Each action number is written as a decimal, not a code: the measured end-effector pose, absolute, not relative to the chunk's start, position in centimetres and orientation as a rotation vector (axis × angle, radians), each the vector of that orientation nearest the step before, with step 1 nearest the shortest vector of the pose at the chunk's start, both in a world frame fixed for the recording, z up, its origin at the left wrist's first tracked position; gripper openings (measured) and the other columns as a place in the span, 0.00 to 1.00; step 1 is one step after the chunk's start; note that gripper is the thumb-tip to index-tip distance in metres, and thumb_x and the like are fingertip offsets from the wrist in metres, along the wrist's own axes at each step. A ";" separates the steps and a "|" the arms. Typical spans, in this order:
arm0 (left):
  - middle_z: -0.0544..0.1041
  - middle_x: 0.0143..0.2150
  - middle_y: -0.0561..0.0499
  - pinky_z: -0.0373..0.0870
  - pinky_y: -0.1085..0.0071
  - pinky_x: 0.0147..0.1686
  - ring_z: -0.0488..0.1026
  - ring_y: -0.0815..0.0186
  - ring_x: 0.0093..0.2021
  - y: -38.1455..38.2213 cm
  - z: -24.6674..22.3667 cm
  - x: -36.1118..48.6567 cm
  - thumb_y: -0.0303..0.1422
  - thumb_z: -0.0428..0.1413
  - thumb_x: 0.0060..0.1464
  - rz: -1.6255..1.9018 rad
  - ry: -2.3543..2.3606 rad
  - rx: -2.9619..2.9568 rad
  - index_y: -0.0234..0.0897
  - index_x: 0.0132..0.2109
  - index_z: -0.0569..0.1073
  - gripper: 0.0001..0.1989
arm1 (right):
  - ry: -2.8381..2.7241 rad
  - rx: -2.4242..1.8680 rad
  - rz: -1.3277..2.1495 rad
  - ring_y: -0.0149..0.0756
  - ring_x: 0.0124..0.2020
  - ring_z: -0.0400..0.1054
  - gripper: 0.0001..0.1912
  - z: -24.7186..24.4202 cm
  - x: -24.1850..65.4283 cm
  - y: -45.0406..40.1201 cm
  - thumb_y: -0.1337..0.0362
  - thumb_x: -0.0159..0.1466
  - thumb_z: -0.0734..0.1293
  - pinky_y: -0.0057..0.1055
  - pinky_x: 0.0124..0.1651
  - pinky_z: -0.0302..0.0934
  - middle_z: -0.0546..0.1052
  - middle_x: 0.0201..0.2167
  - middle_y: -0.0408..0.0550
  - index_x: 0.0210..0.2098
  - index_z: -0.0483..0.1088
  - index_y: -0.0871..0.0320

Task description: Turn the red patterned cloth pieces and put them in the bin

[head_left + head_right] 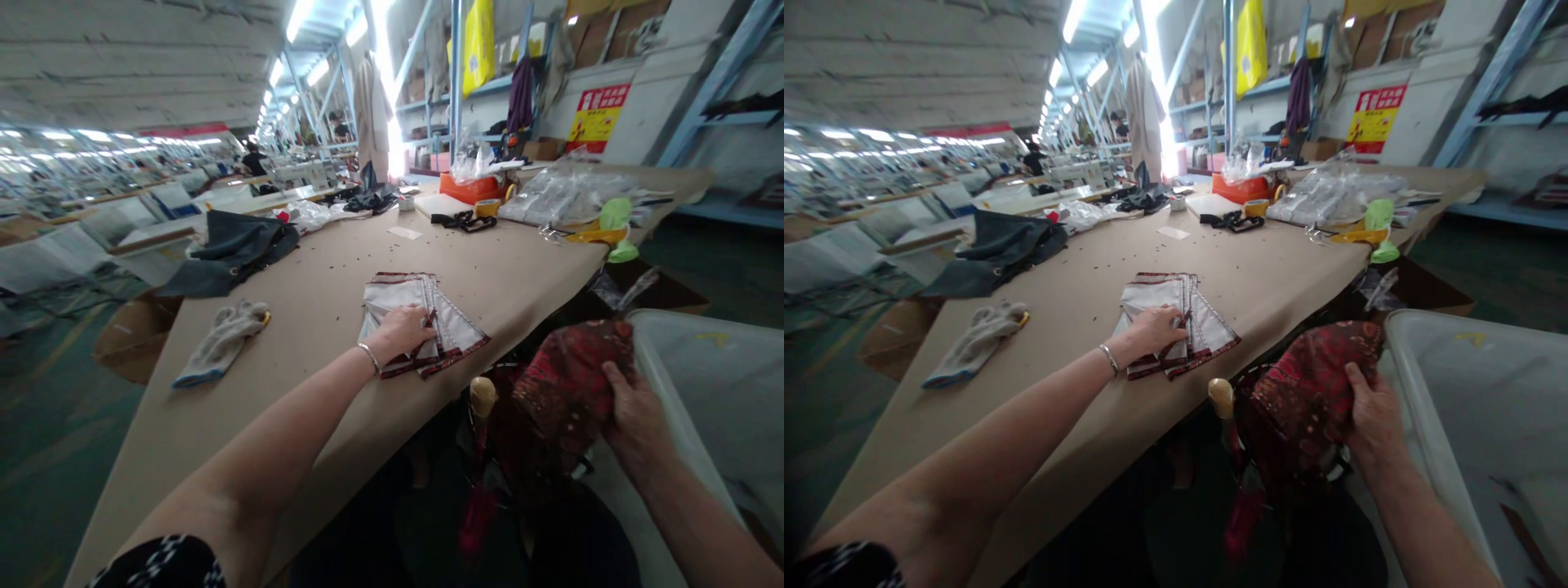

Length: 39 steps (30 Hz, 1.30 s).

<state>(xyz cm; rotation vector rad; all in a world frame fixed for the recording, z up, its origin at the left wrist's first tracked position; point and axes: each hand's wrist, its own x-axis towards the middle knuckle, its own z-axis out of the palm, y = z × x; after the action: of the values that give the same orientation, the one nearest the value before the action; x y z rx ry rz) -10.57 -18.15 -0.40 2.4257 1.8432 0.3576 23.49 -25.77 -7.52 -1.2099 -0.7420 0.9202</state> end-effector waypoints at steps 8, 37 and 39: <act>0.79 0.39 0.44 0.68 0.70 0.39 0.75 0.61 0.39 -17.7 0.9 -9.9 0.34 0.53 0.51 0.113 1.816 2.457 0.36 0.42 0.78 0.14 | -1.224 -1.303 1.220 0.36 0.31 0.71 0.21 -2.4 23.4 -25.7 0.55 0.47 0.75 0.29 0.31 0.68 0.78 0.34 0.48 0.39 0.75 0.55; 0.75 0.33 0.47 0.64 0.68 0.32 0.71 0.62 0.32 -26.6 5.5 -12.9 0.27 0.51 0.50 0.604 2.150 2.455 0.37 0.29 0.72 0.06 | -2.268 -1.006 0.359 0.46 0.50 0.66 0.19 2.5 4.3 -26.0 0.62 0.64 0.61 0.41 0.53 0.59 0.73 0.48 0.57 0.52 0.67 0.63; 0.74 0.31 0.49 0.62 0.69 0.31 0.70 0.64 0.30 -28.2 5.5 -13.3 0.27 0.51 0.49 0.706 2.133 2.432 0.37 0.27 0.70 0.05 | -2.342 -1.065 0.269 0.45 0.50 0.65 0.18 2.2 2.1 -25.9 0.63 0.65 0.60 0.39 0.52 0.60 0.73 0.48 0.57 0.52 0.67 0.62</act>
<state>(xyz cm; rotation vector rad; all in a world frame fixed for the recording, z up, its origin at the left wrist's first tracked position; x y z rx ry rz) -13.28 -28.17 5.47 2.4324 2.1334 0.7061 2.09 -25.87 2.19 -1.0649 -2.3424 0.2693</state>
